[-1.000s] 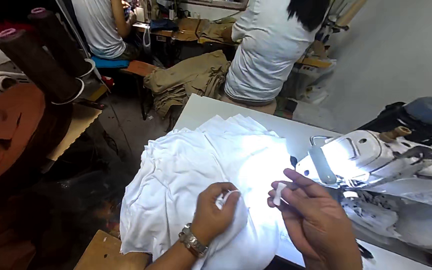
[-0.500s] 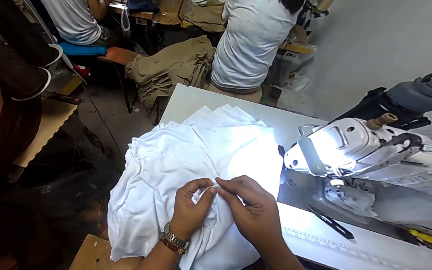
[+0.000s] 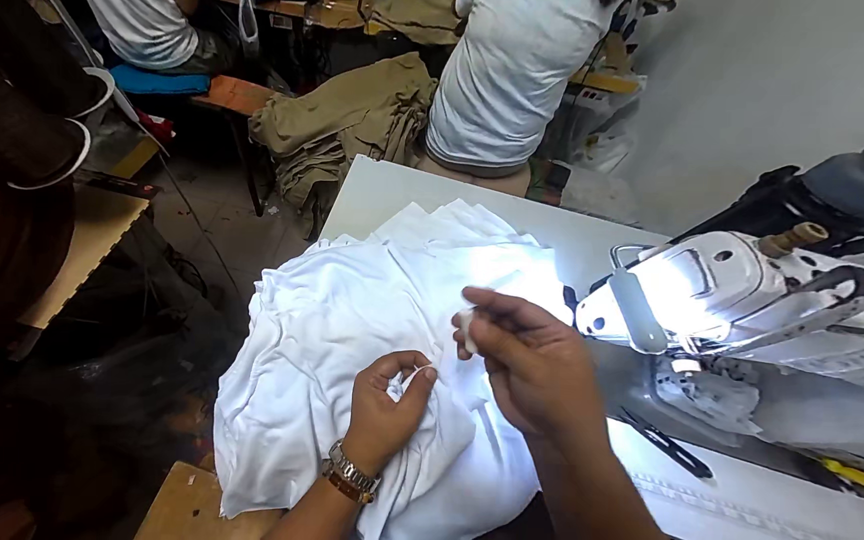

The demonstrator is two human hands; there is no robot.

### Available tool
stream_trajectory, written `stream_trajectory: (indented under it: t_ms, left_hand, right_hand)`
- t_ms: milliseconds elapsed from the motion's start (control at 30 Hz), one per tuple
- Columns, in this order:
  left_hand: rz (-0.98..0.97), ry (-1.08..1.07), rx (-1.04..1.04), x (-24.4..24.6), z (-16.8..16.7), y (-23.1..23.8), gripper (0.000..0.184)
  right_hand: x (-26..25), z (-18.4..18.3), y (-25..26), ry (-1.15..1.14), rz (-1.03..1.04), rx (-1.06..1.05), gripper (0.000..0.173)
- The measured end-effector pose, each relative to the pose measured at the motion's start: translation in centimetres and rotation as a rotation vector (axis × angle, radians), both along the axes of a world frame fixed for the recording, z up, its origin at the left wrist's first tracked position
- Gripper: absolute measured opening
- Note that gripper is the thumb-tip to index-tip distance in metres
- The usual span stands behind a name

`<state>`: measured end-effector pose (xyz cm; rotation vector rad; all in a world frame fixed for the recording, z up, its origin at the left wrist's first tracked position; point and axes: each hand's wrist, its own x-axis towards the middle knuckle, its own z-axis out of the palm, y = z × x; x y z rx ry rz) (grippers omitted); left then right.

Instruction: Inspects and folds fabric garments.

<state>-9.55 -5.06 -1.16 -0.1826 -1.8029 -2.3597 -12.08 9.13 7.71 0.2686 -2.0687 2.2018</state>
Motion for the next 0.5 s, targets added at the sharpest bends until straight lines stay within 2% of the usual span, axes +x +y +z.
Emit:
stream_trajectory:
  t_ms: [67, 167, 267, 333, 367, 400, 433, 500]
  left_hand:
    - [0.059, 0.036, -0.096, -0.1, -0.4, 0.7, 0.007]
    - [0.049, 0.156, -0.46, 0.4, -0.2, 2.1, 0.015]
    - [-0.263, 0.308, -0.794, 1.5, 1.8, 2.1, 0.045]
    - [-0.455, 0.417, -0.749, 2.2, 3.1, 1.1, 0.063]
    - [-0.492, 0.456, -0.667, 2.4, 3.2, 0.3, 0.064]
    - [-0.466, 0.478, -0.586, 2.7, 3.2, -0.8, 0.06]
    - [-0.358, 0.494, -0.538, 3.1, 3.0, -2.3, 0.05]
    - [0.072, 0.474, -0.597, 4.2, 2.2, -5.8, 0.035]
  right_hand:
    - [-1.0, 0.7, 0.1, -0.186, -0.005, -0.21, 0.032]
    - [-3.2, 1.2, -0.2, -0.393, 0.041, -0.242, 0.031]
    - [-6.0, 1.7, -2.1, -0.417, 0.162, -0.06, 0.025]
    - [-7.9, 1.9, -4.4, -0.338, 0.251, 0.195, 0.015]
    - [-8.8, 1.9, -5.7, -0.251, 0.293, 0.358, 0.013]
    - [-9.7, 1.8, -7.1, -0.131, 0.341, 0.519, 0.013]
    - [-10.5, 1.6, -8.4, 0.01, 0.383, 0.664, 0.014]
    - [-12.1, 0.7, -11.0, 0.274, 0.458, 0.848, 0.019]
